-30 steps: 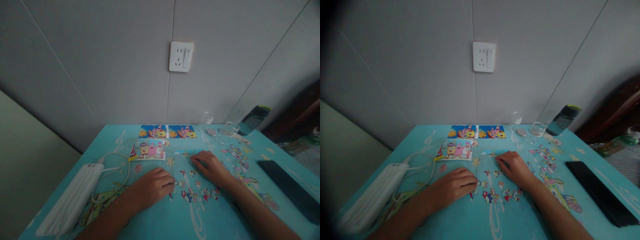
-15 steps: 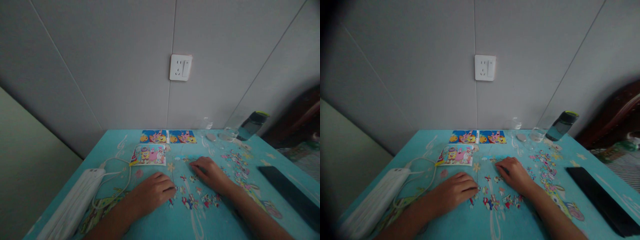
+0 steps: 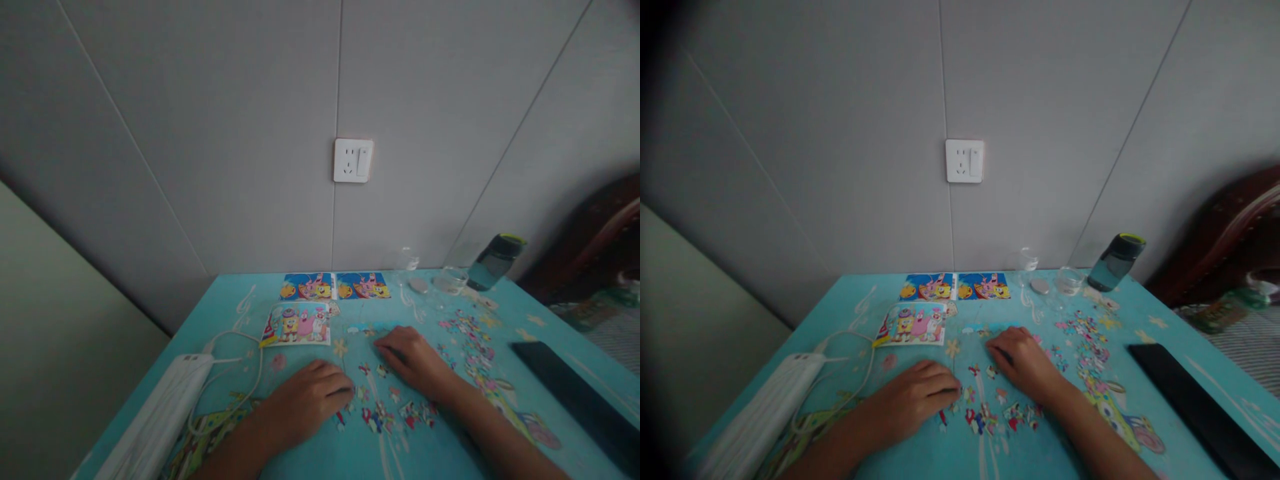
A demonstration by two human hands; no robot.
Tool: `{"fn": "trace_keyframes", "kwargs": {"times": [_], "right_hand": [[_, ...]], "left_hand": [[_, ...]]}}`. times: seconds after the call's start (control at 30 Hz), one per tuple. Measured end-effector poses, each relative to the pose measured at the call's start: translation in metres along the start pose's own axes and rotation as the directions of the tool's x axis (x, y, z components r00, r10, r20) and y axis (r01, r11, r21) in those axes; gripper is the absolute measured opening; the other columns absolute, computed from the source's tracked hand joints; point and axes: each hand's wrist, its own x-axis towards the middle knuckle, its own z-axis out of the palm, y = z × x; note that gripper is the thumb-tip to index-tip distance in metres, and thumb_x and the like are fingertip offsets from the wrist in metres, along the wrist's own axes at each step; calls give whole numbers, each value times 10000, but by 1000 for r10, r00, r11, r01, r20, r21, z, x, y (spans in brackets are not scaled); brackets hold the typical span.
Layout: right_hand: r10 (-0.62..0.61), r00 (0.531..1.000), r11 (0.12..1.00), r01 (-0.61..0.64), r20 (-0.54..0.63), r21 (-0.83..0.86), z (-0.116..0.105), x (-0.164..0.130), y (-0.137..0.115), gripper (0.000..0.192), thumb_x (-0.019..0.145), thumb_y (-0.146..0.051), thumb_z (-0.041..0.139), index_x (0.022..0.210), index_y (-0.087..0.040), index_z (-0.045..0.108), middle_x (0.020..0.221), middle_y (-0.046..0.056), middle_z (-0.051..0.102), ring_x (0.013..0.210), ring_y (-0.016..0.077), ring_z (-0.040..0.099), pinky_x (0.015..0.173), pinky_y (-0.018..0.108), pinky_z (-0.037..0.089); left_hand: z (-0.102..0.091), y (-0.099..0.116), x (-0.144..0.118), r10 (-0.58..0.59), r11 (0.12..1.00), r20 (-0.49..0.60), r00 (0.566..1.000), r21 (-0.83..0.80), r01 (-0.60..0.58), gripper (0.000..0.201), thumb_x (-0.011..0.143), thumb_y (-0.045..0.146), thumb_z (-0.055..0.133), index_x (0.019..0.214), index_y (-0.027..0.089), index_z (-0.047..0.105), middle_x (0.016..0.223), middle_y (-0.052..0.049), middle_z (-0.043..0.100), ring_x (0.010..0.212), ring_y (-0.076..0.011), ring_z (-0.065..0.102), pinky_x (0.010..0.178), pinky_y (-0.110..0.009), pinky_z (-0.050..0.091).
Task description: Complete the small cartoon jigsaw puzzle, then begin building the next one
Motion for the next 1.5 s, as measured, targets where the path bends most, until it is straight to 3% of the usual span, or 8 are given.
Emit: {"fn": "trace_keyframes", "kwargs": {"times": [0.37,0.8,1.2,1.5], "right_hand": [[-70,996,997,70,51,-9,12,0,-20,196,984,-342,578,1073,-252,727,887,42,698,897,205,622,845,356,436],[-82,995,996,80,60,46,20,1,-18,207,962,-345,618,1084,-230,740,921,60,674,909,201,618,851,359,470],[-52,995,997,47,86,63,17,-1,-22,148,940,-267,632,1056,-250,722,976,49,674,937,208,623,882,370,477],[-94,989,995,90,110,41,20,-3,-20,257,943,-181,579,1139,-272,718,1047,66,670,977,220,618,898,388,479]], "left_hand": [[3,-2,-1,54,998,-52,997,44,-52,223,1022,308,500,1143,220,666,1224,-32,669,1128,-201,579,984,-372,451],[2,-8,-4,116,992,-74,991,55,-112,182,1014,271,524,1068,211,686,1236,-27,671,1140,-191,577,992,-376,435],[-4,-6,-4,80,995,-62,995,65,-75,171,1006,265,539,1079,213,686,1201,-19,691,1117,-167,592,1001,-345,431],[-5,-9,-6,36,997,-59,998,76,-31,191,1004,252,538,1147,205,655,1248,-38,670,1184,-181,569,1044,-359,414]]}}
